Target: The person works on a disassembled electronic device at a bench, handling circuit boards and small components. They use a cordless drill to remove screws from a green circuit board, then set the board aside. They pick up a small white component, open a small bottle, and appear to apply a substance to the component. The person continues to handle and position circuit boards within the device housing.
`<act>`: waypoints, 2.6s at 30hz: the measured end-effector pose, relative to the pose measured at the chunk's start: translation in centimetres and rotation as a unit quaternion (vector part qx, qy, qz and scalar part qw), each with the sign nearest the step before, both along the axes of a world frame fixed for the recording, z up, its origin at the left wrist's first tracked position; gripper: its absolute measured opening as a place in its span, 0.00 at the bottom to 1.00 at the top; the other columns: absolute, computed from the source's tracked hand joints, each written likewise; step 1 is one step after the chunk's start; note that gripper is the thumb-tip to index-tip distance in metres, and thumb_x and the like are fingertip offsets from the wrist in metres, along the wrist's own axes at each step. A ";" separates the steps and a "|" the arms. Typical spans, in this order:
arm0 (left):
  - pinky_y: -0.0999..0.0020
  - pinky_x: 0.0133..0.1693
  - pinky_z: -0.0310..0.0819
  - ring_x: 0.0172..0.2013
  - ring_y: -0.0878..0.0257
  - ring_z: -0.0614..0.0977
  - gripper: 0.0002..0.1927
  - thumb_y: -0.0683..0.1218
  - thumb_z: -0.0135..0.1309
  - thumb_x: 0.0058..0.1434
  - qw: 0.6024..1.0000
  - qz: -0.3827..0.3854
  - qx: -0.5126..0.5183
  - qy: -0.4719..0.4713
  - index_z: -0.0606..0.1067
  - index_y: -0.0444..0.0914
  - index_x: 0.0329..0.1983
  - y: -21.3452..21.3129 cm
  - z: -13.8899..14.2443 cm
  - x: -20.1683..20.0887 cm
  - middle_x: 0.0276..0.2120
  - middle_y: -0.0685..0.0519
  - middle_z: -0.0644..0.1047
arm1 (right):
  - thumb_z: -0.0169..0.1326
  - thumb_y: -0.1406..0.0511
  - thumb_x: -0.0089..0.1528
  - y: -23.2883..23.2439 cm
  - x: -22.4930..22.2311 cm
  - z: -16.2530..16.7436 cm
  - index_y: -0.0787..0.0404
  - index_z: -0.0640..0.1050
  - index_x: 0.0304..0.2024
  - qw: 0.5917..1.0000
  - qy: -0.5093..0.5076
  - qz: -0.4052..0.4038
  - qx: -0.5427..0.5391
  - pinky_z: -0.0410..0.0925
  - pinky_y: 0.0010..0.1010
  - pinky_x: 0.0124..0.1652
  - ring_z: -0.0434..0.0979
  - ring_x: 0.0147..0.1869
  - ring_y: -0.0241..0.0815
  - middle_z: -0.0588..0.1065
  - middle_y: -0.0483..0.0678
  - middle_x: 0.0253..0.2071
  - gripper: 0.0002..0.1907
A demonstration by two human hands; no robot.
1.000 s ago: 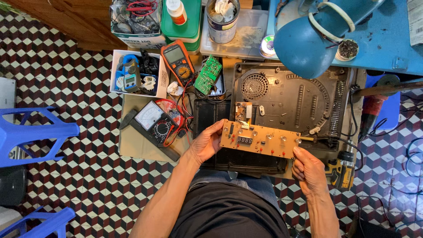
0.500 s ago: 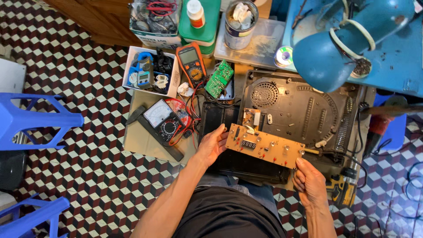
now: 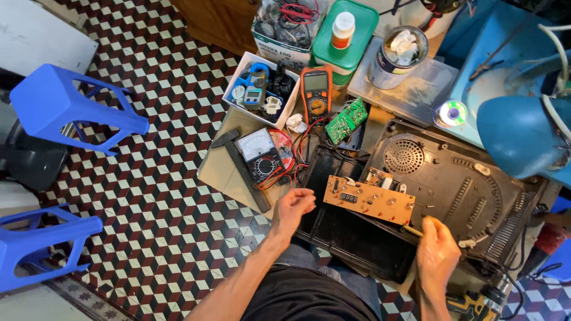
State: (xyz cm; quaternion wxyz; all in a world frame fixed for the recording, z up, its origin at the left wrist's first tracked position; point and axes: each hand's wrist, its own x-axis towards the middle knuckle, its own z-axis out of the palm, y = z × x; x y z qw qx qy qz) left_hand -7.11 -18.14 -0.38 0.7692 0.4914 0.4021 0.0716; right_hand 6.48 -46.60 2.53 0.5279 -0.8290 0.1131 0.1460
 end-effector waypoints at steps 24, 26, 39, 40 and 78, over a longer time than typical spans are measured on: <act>0.68 0.51 0.80 0.43 0.64 0.84 0.18 0.48 0.53 0.69 0.989 -0.034 -0.094 -0.111 0.76 0.30 0.55 -2.3 6.4 1.4 0.43 0.48 0.82 | 0.44 0.62 0.68 10.7 -2.5 6.1 0.78 0.68 0.60 0.769 0.348 -0.070 0.531 0.62 0.47 0.68 0.69 0.70 0.60 0.70 0.68 0.64 0.25; 0.67 0.51 0.80 0.43 0.64 0.84 0.19 0.49 0.52 0.69 0.984 -0.034 -0.133 -0.113 0.76 0.31 0.55 -2.2 6.5 1.5 0.42 0.48 0.82 | 0.46 0.63 0.67 10.6 -2.5 6.3 0.78 0.69 0.59 0.776 0.340 -0.066 0.527 0.64 0.47 0.66 0.70 0.69 0.60 0.71 0.68 0.63 0.25; 0.67 0.50 0.80 0.43 0.64 0.83 0.16 0.49 0.55 0.67 0.954 -0.041 -0.286 -0.076 0.76 0.34 0.53 -2.7 7.0 1.9 0.42 0.50 0.82 | 0.57 0.68 0.64 8.0 -3.7 3.2 0.68 0.77 0.53 0.820 0.297 -0.047 0.486 0.73 0.31 0.50 0.79 0.49 0.42 0.79 0.53 0.47 0.15; 0.67 0.50 0.80 0.43 0.64 0.84 0.15 0.48 0.56 0.66 0.955 -0.048 -0.283 -0.069 0.76 0.34 0.51 -2.9 7.1 2.1 0.42 0.50 0.82 | 0.57 0.68 0.65 7.1 -4.1 2.9 0.68 0.77 0.52 0.827 0.297 -0.053 0.475 0.73 0.31 0.48 0.79 0.47 0.42 0.78 0.53 0.44 0.14; 0.55 0.44 0.72 0.42 0.51 0.78 0.08 0.45 0.64 0.56 0.762 -0.321 0.544 -0.143 0.77 0.39 0.34 -16.1 -0.1 10.9 0.34 0.50 0.75 | 0.55 0.66 0.66 -7.4 -2.8 -5.1 0.66 0.78 0.53 0.861 0.259 -0.244 0.364 0.67 0.26 0.34 0.72 0.34 0.34 0.75 0.44 0.32 0.14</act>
